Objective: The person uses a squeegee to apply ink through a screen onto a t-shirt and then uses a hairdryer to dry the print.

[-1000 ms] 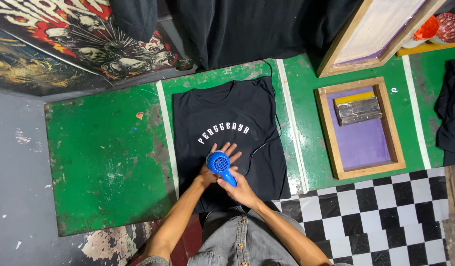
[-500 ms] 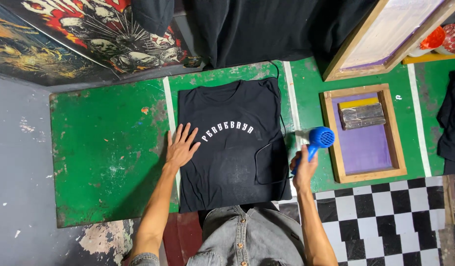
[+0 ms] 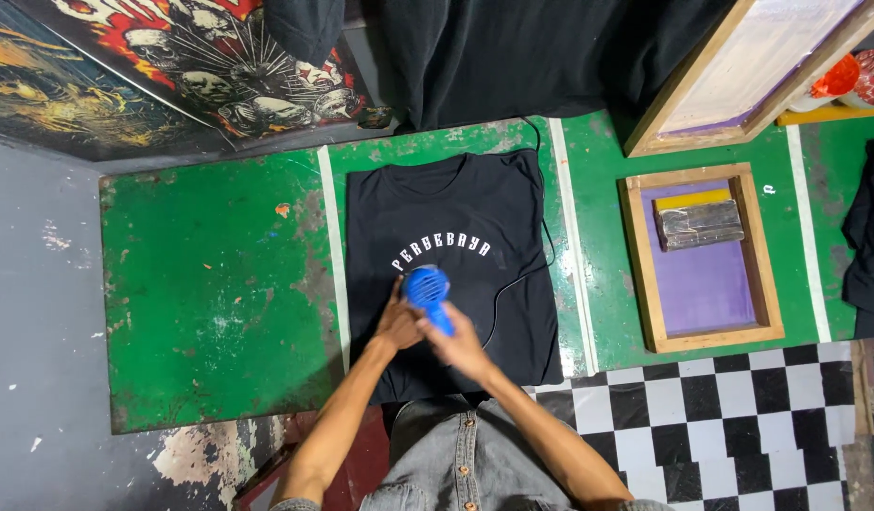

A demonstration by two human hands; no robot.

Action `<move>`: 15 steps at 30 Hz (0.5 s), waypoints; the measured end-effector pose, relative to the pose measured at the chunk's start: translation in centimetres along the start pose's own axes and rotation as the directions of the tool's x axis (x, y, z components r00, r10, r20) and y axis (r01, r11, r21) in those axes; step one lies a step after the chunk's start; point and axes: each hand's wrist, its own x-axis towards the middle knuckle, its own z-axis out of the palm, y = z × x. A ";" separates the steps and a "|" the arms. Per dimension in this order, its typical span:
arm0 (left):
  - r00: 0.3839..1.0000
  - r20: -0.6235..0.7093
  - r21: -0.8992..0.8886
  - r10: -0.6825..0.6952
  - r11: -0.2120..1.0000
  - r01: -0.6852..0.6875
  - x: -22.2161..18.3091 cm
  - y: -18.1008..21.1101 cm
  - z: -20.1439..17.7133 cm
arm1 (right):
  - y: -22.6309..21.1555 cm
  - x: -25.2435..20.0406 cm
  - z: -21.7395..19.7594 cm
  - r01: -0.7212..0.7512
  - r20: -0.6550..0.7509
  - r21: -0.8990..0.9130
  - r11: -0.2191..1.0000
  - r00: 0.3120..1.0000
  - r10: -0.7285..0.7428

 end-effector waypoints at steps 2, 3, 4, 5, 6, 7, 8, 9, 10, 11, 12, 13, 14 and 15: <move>0.970 -0.221 -0.083 0.104 0.989 -0.125 1.7 0.9 5.6 | 0.0 -0.9 3.3 0.172 0.241 -0.055 0.983 0.958 -0.154; 0.969 -0.222 -0.082 0.104 0.989 -0.125 1.3 0.7 3.8 | 1.2 -1.2 3.8 0.173 0.241 -0.056 0.983 0.958 -0.155; 0.969 -0.206 -0.175 0.138 0.969 -0.175 1.0 0.5 2.0 | 2.5 -1.5 4.3 0.153 0.298 -0.054 0.987 0.946 -0.130; 0.966 -0.192 -0.269 0.172 0.938 -0.220 0.6 0.4 0.2 | 3.8 -2.0 4.8 0.130 0.353 -0.056 0.990 0.930 -0.103; 0.966 -0.193 -0.271 0.171 0.937 -0.220 0.6 -0.2 0.2 | 3.3 -2.2 4.5 0.129 0.353 -0.057 0.990 0.930 -0.101; 0.967 -0.201 -0.228 0.157 0.953 -0.202 0.6 -0.8 0.1 | 2.8 -2.4 4.2 0.097 0.356 -0.056 0.994 0.932 -0.071; 0.967 -0.210 -0.184 0.143 0.966 -0.183 0.5 -1.3 0.1 | 2.3 -2.7 3.9 0.065 0.359 -0.055 0.996 0.932 -0.041; 0.967 -0.215 -0.185 0.139 0.966 -0.180 0.1 -2.4 -1.1 | 1.4 -2.5 2.9 0.068 0.362 -0.060 0.996 0.931 -0.041; 0.974 -0.196 -0.239 0.116 0.957 -0.162 -0.3 -3.4 -2.2 | 0.4 -2.3 2.0 0.043 0.292 -0.045 0.998 0.956 -0.028; 0.981 -0.171 -0.293 0.093 0.946 -0.141 -1.0 -4.4 -3.2 | -0.4 -2.2 1.1 0.016 0.221 -0.027 1.000 0.975 -0.010; 0.981 -0.171 -0.296 0.088 0.945 -0.136 -0.9 -5.1 -3.4 | -0.4 -1.3 -0.5 0.014 0.224 -0.030 0.999 0.974 -0.007; 0.971 -0.241 -0.186 -0.005 0.982 -0.041 -0.9 -5.7 -3.5 | -0.3 -0.5 -2.0 0.046 0.118 -0.034 0.998 0.992 -0.042; 0.944 -0.317 -0.080 -0.088 0.995 0.066 -0.8 -6.3 -3.5 | -0.1 0.2 -3.5 0.078 0.010 -0.041 0.996 0.997 -0.078; 0.944 -0.318 -0.081 -0.085 0.995 0.063 -0.9 -7.1 -4.0 | -1.1 0.5 -4.8 0.078 0.007 -0.043 0.996 0.997 -0.078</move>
